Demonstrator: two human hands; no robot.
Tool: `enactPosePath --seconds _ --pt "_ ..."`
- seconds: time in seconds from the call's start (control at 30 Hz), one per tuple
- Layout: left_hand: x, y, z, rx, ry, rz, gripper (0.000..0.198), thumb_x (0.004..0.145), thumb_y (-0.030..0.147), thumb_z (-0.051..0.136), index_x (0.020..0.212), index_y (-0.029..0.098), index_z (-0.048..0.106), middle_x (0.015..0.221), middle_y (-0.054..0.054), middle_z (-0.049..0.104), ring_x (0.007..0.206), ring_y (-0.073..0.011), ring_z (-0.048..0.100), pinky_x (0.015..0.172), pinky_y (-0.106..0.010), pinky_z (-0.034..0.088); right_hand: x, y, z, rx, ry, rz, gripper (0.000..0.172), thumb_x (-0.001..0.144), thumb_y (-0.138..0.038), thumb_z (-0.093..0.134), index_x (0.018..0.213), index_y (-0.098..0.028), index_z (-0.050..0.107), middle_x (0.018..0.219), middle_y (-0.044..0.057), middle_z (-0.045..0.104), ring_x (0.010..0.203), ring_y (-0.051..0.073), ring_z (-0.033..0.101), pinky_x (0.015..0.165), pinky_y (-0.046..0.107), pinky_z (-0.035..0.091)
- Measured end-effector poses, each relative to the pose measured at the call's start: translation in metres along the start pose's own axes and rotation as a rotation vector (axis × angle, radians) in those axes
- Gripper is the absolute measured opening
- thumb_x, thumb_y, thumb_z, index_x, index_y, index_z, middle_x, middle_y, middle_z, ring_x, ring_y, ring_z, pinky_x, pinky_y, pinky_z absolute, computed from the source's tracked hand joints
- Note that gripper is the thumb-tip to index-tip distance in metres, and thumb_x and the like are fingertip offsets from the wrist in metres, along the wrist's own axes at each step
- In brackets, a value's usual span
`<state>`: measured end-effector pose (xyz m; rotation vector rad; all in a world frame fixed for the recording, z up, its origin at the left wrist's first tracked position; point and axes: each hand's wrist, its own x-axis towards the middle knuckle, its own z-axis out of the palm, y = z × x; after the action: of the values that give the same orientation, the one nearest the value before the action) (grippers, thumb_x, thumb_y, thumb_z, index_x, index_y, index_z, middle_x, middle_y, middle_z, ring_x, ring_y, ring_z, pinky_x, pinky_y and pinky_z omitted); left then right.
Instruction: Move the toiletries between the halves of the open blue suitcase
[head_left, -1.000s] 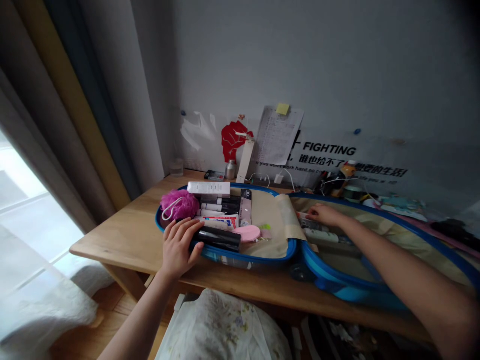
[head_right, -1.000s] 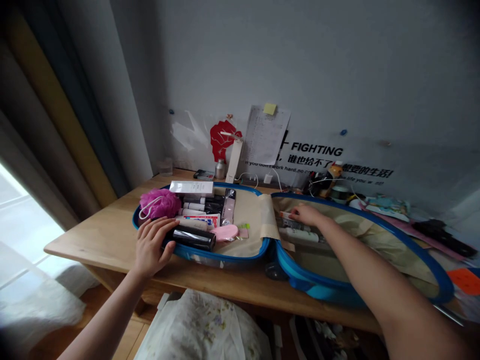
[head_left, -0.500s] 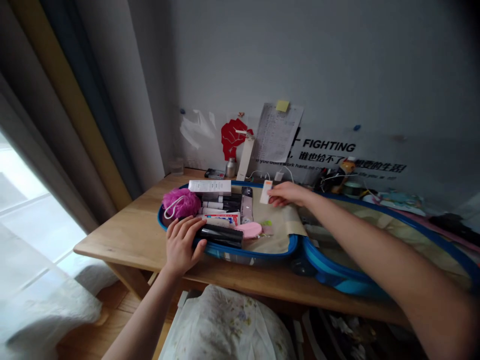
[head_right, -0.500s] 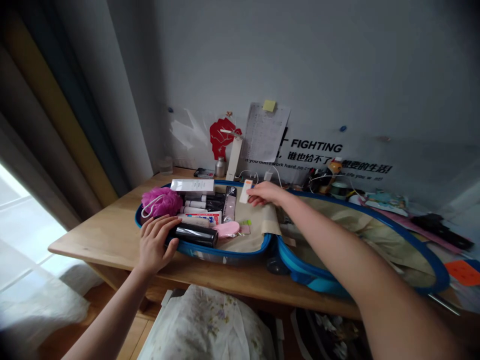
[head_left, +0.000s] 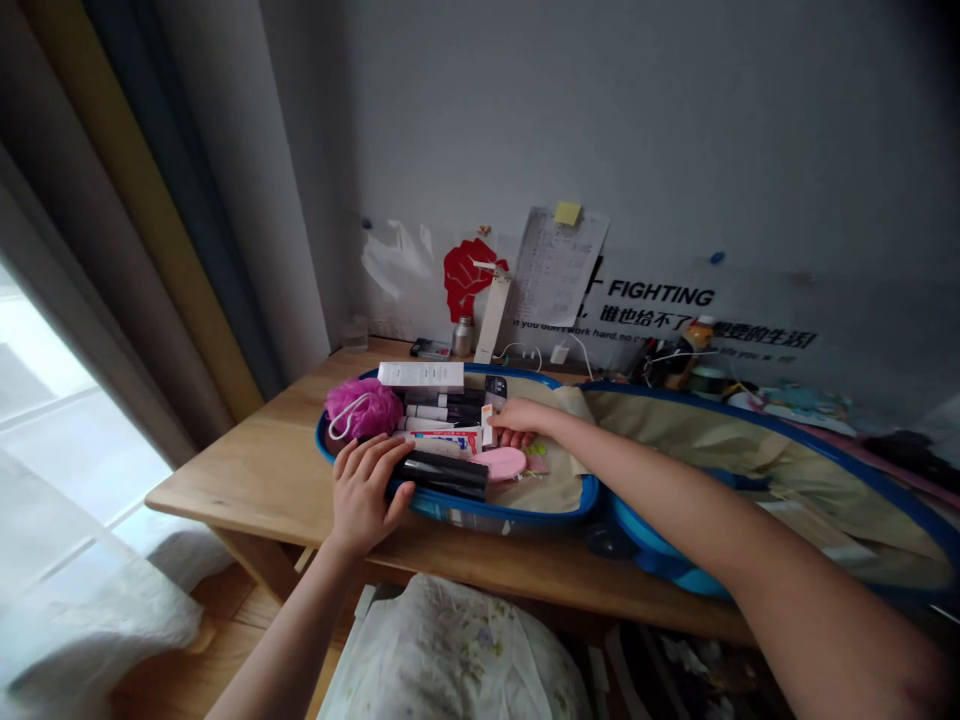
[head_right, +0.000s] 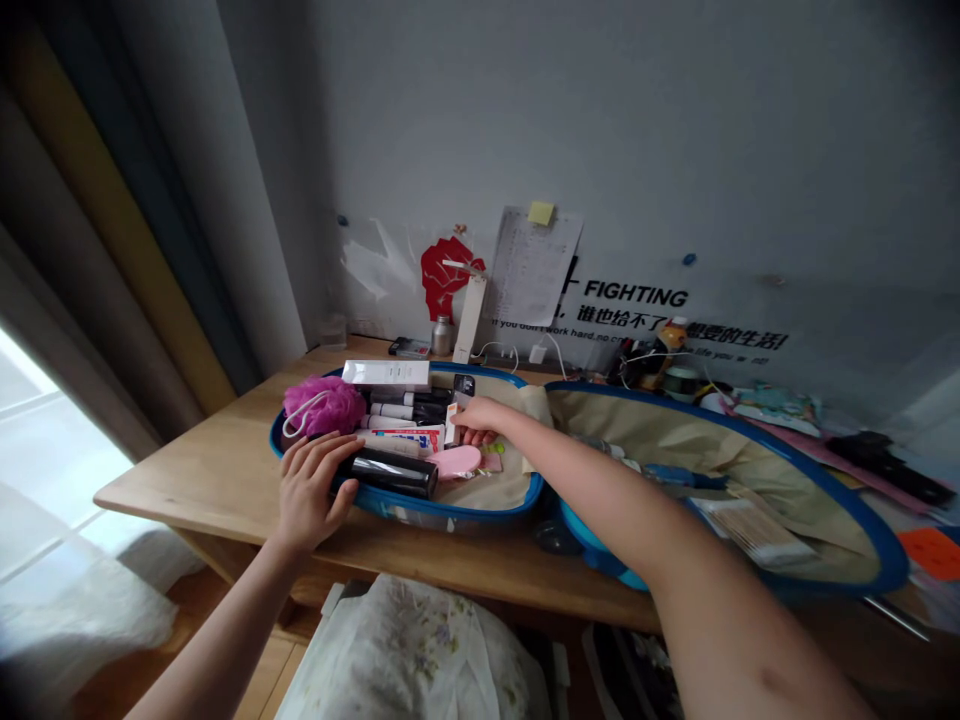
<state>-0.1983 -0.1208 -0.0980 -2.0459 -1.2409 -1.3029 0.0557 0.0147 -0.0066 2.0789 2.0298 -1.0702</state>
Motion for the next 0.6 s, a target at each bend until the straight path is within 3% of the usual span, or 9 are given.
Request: enactPosePath --seconds 0.13,0.43,0.53,0.6 --pt "0.001 0.000 -0.001 0.003 0.007 0.027 0.038 0.099 0.041 0.042 0.124 0.021 0.064 0.118 -0.010 0.073 0.114 -0.0271 0.063 0.109 -0.044 0.034 -0.004 0.000 0.001 -0.060 0.078 -0.049 0.035 0.091 -0.044 0.063 0.070 -0.016 0.066 0.049 0.000 0.059 0.045 0.010 0.055 0.047 0.020 0.044" --pt "-0.001 -0.001 0.001 -0.003 -0.004 -0.006 0.040 0.098 0.041 0.043 0.125 0.022 0.065 0.120 -0.009 0.072 0.117 -0.0283 0.062 0.108 -0.045 0.035 -0.015 0.003 0.003 -0.033 0.088 -0.135 0.028 0.093 -0.028 0.059 0.069 -0.016 0.067 0.054 -0.002 0.062 0.040 0.005 0.046 0.044 0.018 0.039" --pt "-0.001 -0.001 0.000 0.002 -0.012 -0.009 0.041 0.098 0.042 0.042 0.124 0.022 0.066 0.120 -0.009 0.073 0.117 -0.0279 0.062 0.107 -0.044 0.036 -0.017 0.003 -0.005 -0.010 0.175 -0.184 0.026 0.089 -0.030 0.065 0.068 -0.015 0.068 0.055 -0.001 0.063 0.042 0.005 0.048 0.044 0.018 0.038" --pt "-0.001 -0.001 0.000 -0.001 -0.014 -0.009 0.041 0.098 0.042 0.042 0.124 0.022 0.066 0.120 -0.009 0.073 0.117 -0.0279 0.062 0.107 -0.044 0.035 -0.022 0.003 -0.022 0.029 0.284 -0.237 0.023 0.089 -0.034 0.067 0.076 -0.015 0.071 0.061 0.000 0.066 0.046 0.005 0.050 0.047 0.017 0.039"
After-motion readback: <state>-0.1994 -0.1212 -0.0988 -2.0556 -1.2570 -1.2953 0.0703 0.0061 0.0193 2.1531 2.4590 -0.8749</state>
